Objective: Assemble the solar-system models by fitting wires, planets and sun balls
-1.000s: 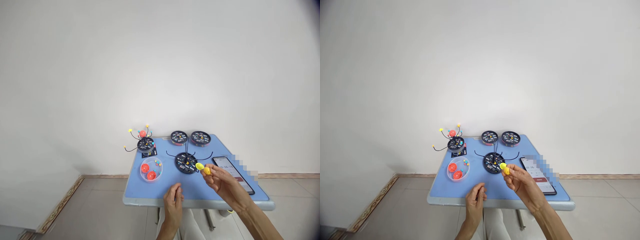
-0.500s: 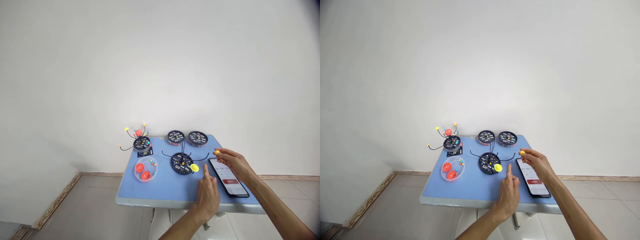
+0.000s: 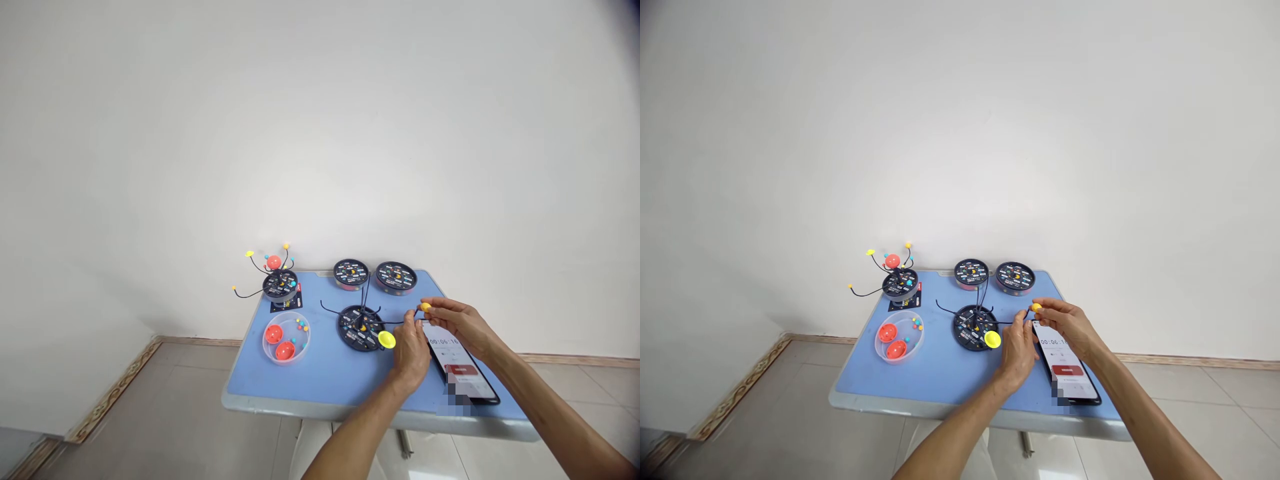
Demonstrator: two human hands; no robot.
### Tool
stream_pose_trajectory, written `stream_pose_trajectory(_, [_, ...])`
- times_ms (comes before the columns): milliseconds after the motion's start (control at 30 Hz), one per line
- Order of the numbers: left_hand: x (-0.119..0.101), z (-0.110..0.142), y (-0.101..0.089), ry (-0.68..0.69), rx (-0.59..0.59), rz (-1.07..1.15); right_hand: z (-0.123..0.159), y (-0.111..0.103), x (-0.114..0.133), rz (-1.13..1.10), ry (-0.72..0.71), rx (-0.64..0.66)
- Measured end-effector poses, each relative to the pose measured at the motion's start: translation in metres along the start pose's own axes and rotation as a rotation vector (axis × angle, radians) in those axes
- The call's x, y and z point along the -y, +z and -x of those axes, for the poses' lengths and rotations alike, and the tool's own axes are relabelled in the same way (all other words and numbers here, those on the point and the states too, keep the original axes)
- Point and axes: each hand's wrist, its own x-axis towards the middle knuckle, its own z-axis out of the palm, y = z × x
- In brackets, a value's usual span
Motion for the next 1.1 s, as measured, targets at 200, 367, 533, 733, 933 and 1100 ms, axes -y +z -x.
stream_pose_trajectory(200, [0.004, -0.005, 0.001, 0.014, -0.037, 0.036, -0.002, 0.002, -0.001, 0.071, -0.011, 0.000])
stream_pose_trajectory(367, [-0.004, -0.006, -0.003, 0.034, 0.012, -0.084, -0.002, 0.003, 0.002, 0.140, -0.035, 0.028])
stream_pose_trajectory(533, [-0.006, -0.006, -0.005, 0.024, 0.023, -0.088, -0.001, 0.005, 0.007, 0.219, -0.059, 0.049])
stream_pose_trajectory(733, [-0.005, -0.006, -0.004, 0.022, 0.017, -0.078, 0.001, 0.007, 0.011, 0.285, -0.082, 0.050])
stream_pose_trajectory(933, [-0.004, -0.006, -0.004, 0.029, 0.009, -0.060, 0.004, 0.008, 0.015, 0.336, -0.107, 0.049])
stream_pose_trajectory(1100, [-0.003, -0.006, -0.003, 0.029, 0.011, -0.045, 0.003, 0.006, 0.017, 0.409, -0.148, 0.068])
